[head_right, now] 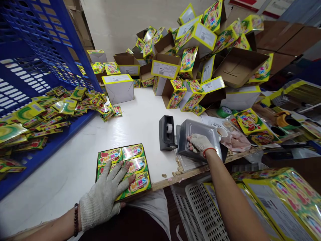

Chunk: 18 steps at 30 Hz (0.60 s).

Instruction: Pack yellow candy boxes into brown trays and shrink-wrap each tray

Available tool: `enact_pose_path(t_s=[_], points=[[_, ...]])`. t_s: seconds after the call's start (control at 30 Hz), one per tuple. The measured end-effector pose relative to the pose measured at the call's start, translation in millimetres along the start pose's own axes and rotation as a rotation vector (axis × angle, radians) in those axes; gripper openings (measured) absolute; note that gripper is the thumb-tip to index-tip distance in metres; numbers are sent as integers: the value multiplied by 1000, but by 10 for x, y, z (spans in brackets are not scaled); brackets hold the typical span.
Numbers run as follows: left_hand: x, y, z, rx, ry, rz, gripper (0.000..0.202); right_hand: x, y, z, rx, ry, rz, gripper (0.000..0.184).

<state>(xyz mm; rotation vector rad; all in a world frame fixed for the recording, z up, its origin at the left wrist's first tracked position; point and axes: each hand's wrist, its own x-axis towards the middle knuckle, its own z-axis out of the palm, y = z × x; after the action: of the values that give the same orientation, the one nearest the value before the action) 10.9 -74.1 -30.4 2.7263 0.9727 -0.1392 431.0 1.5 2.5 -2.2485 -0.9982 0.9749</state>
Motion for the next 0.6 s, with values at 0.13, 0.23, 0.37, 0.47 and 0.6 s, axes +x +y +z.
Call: enact_pose_path(t_s=[0.13, 0.23, 0.37, 0.47, 0.6], points=[[-2, -4, -5, -17, -1, 3, 87, -23, -25, 18, -126, 43, -6, 22], [-3, -15, -3, -19, 5, 4, 89, 9, -70, 68, -246, 124, -73, 9], [-1, -13, 6, -25, 1, 0, 91, 65, -148, 136, -386, 233, -165, 12], [-3, 4, -27, -53, -3, -18, 89, -40, -210, 86, -438, 296, -189, 16], [-10, 12, -259, -194, -76, -47, 92, -545, -405, -83, -463, 482, -315, 9]])
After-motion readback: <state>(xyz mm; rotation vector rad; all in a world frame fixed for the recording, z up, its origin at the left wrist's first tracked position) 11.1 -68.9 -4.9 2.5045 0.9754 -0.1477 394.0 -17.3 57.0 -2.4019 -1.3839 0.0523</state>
